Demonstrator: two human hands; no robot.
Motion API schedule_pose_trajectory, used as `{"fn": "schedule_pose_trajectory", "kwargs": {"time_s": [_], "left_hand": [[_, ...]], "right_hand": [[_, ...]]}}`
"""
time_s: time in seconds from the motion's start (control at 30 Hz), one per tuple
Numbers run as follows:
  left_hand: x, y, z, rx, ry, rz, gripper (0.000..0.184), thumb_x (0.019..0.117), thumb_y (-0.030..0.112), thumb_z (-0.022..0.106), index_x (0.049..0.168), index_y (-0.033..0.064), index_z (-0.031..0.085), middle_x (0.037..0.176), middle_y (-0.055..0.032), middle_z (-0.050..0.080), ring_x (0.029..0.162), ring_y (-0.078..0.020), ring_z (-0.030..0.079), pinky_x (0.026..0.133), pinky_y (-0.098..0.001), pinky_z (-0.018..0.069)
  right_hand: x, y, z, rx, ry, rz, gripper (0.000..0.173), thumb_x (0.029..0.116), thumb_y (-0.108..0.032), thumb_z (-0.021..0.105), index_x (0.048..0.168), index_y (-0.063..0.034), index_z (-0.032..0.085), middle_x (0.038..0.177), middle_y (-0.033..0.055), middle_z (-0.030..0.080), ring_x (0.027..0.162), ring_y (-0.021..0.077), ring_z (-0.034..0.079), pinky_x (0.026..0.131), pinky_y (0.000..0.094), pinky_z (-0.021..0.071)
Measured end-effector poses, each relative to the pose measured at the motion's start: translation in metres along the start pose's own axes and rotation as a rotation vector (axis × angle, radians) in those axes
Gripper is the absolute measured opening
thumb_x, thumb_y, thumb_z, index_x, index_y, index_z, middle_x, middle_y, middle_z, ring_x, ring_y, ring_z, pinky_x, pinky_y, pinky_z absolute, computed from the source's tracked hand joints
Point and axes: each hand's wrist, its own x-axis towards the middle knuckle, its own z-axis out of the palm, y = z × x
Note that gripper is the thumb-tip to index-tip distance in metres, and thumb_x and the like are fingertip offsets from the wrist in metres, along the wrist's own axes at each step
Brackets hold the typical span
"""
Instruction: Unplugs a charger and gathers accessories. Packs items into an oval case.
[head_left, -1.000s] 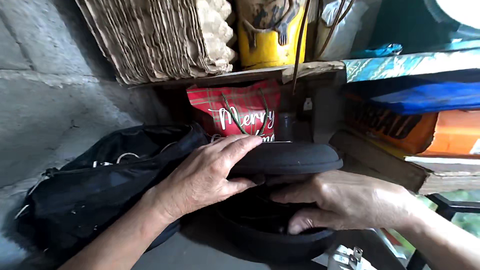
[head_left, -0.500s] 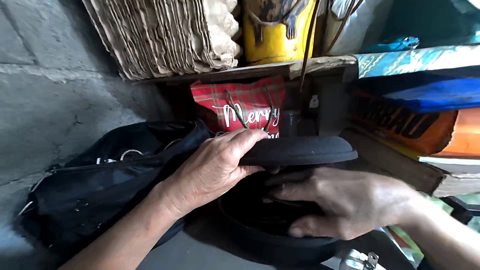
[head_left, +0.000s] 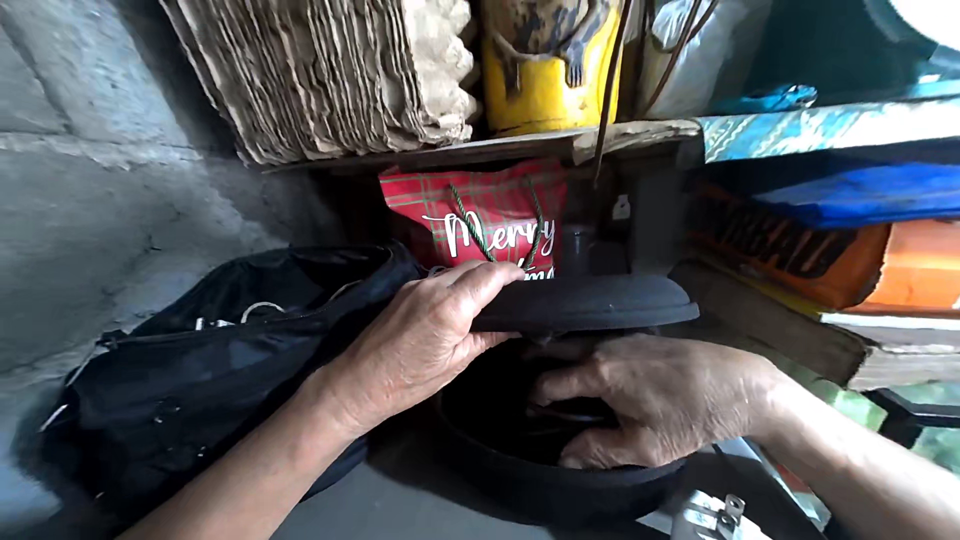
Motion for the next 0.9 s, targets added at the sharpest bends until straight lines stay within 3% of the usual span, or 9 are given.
{"fn": "schedule_pose_trajectory", "kwargs": {"time_s": [0.13, 0.27, 0.33, 0.47, 0.53, 0.6, 0.73, 0.83, 0.9], "left_hand": [[0.002, 0.002, 0.0, 0.007, 0.012, -0.012, 0.036, 0.0985, 0.033, 0.064, 0.123, 0.0066, 0.068, 0.107, -0.0029, 0.072, 0.1, -0.009, 0.069, 0.086, -0.0246, 0.0571], [0.003, 0.005, 0.0, 0.033, 0.043, -0.015, 0.035, 0.0977, 0.032, 0.064, 0.12, 0.0063, 0.07, 0.103, -0.0038, 0.073, 0.095, -0.0107, 0.071, 0.08, -0.0255, 0.0577], [0.004, 0.006, 0.001, 0.058, 0.045, -0.023, 0.035, 0.0966, 0.031, 0.065, 0.12, 0.006, 0.07, 0.103, -0.005, 0.073, 0.093, -0.0128, 0.071, 0.079, -0.0269, 0.058], [0.005, 0.006, 0.003, 0.075, 0.032, -0.025, 0.035, 0.0985, 0.031, 0.063, 0.122, 0.0057, 0.068, 0.104, -0.0058, 0.073, 0.094, -0.0144, 0.071, 0.081, -0.0298, 0.0584], [0.003, 0.005, 0.004, 0.064, 0.03, -0.031, 0.036, 0.0991, 0.031, 0.063, 0.123, 0.0053, 0.068, 0.105, -0.0065, 0.073, 0.096, -0.0143, 0.071, 0.083, -0.0302, 0.0586], [0.004, 0.005, 0.004, 0.071, 0.036, -0.03, 0.035, 0.099, 0.03, 0.062, 0.123, 0.0057, 0.068, 0.104, -0.0062, 0.073, 0.095, -0.0141, 0.071, 0.082, -0.0298, 0.0586], [0.006, 0.003, 0.005, 0.081, 0.041, -0.038, 0.032, 0.0997, 0.028, 0.061, 0.122, 0.0057, 0.068, 0.102, -0.0061, 0.073, 0.093, -0.0146, 0.072, 0.081, -0.0308, 0.0591], [0.008, 0.003, 0.004, 0.096, 0.05, -0.048, 0.028, 0.0952, 0.019, 0.065, 0.119, 0.0059, 0.069, 0.101, -0.0067, 0.074, 0.091, -0.016, 0.073, 0.078, -0.032, 0.0594], [0.01, 0.005, 0.003, 0.107, 0.061, -0.055, 0.026, 0.094, 0.017, 0.069, 0.117, 0.005, 0.07, 0.1, -0.0084, 0.074, 0.088, -0.0186, 0.073, 0.075, -0.0332, 0.059]], "right_hand": [[-0.004, -0.006, 0.011, -0.125, 0.142, -0.005, 0.024, 0.0965, -0.033, 0.061, 0.103, -0.0131, 0.074, 0.113, 0.0124, 0.07, 0.102, 0.0301, 0.069, 0.073, 0.0474, 0.0569], [-0.01, -0.024, 0.016, -0.255, 0.275, 0.148, 0.024, 0.0926, -0.033, 0.061, 0.095, -0.0131, 0.074, 0.088, 0.0117, 0.067, 0.079, 0.0304, 0.069, 0.055, 0.0464, 0.0539], [-0.004, -0.032, 0.014, -0.27, 0.234, 0.255, 0.028, 0.0918, -0.036, 0.062, 0.092, -0.0102, 0.071, 0.082, 0.0131, 0.064, 0.075, 0.0325, 0.067, 0.053, 0.0476, 0.0514], [0.023, -0.042, -0.003, -0.139, -0.085, 0.495, 0.038, 0.0997, -0.038, 0.06, 0.114, -0.0029, 0.065, 0.102, 0.0222, 0.065, 0.098, 0.0421, 0.066, 0.075, 0.0578, 0.0523], [0.027, -0.036, -0.004, -0.1, -0.13, 0.468, 0.05, 0.102, -0.041, 0.058, 0.14, -0.009, 0.058, 0.117, 0.0243, 0.065, 0.11, 0.0438, 0.064, 0.087, 0.0615, 0.051], [0.027, -0.032, -0.006, -0.076, -0.15, 0.43, 0.054, 0.1027, -0.039, 0.057, 0.152, -0.0169, 0.05, 0.124, 0.0234, 0.065, 0.115, 0.0431, 0.062, 0.091, 0.0625, 0.0493], [0.015, -0.036, -0.017, -0.032, -0.082, 0.403, 0.038, 0.0979, -0.03, 0.058, 0.133, -0.0171, 0.066, 0.101, 0.014, 0.07, 0.094, 0.0332, 0.067, 0.074, 0.0568, 0.0516], [0.0, -0.043, -0.027, -0.075, -0.027, 0.412, 0.027, 0.0924, -0.035, 0.061, 0.107, -0.0178, 0.075, 0.074, 0.0032, 0.063, 0.07, 0.021, 0.062, 0.057, 0.0455, 0.0454], [-0.004, -0.046, -0.031, -0.128, -0.03, 0.487, 0.022, 0.0905, -0.036, 0.063, 0.094, -0.0174, 0.074, 0.066, 0.0007, 0.059, 0.064, 0.0187, 0.059, 0.053, 0.0432, 0.043]]}}
